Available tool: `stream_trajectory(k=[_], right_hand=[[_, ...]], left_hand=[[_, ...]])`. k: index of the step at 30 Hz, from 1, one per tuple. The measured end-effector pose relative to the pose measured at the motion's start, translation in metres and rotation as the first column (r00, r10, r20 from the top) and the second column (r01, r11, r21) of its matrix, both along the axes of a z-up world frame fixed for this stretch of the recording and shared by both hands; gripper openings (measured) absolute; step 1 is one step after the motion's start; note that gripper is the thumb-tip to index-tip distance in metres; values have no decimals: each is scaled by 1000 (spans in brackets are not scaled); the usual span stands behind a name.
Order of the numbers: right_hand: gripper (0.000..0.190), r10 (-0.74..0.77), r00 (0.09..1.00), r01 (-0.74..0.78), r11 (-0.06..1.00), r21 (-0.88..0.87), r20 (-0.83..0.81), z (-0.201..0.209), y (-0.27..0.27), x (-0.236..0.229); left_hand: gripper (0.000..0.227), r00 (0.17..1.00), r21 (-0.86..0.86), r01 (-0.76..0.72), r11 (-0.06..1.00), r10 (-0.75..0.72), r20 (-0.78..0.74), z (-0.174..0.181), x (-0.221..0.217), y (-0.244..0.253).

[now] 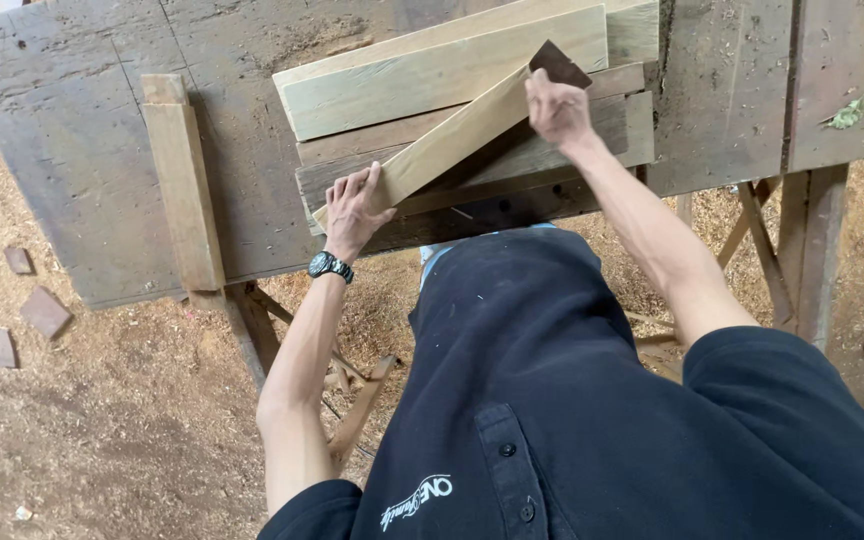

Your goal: The person sands wood planks by hand using a piece of sandpaper on a wooden workbench.

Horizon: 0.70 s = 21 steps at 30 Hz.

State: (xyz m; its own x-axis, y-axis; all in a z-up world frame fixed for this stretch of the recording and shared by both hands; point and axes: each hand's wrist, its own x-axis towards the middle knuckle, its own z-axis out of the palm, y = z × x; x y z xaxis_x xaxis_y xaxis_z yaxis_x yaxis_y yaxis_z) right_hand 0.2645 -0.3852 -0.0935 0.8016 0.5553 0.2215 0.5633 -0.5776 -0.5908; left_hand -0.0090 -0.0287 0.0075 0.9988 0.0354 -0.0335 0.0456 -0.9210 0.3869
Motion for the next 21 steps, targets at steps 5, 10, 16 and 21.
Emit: stream_trajectory(k=[5,10,16,21], right_hand=[[6,173,955,-219,960,176,242,49,40,-60],[15,377,896,-353,925,-138,234,69,41,-59],[25,154,982,-160,986,-52,-105,50,37,21],[24,17,999,-18,1000,-18,-37,54,27,7]], left_hand=[[95,979,93,-88,992,103,-174,22,16,-21],[70,989,103,-142,984,136,63,1,53,-49],[65,974,106,64,992,-85,209,-36,119,-92],[62,930,148,365,919,-367,-19,-16,137,-103]])
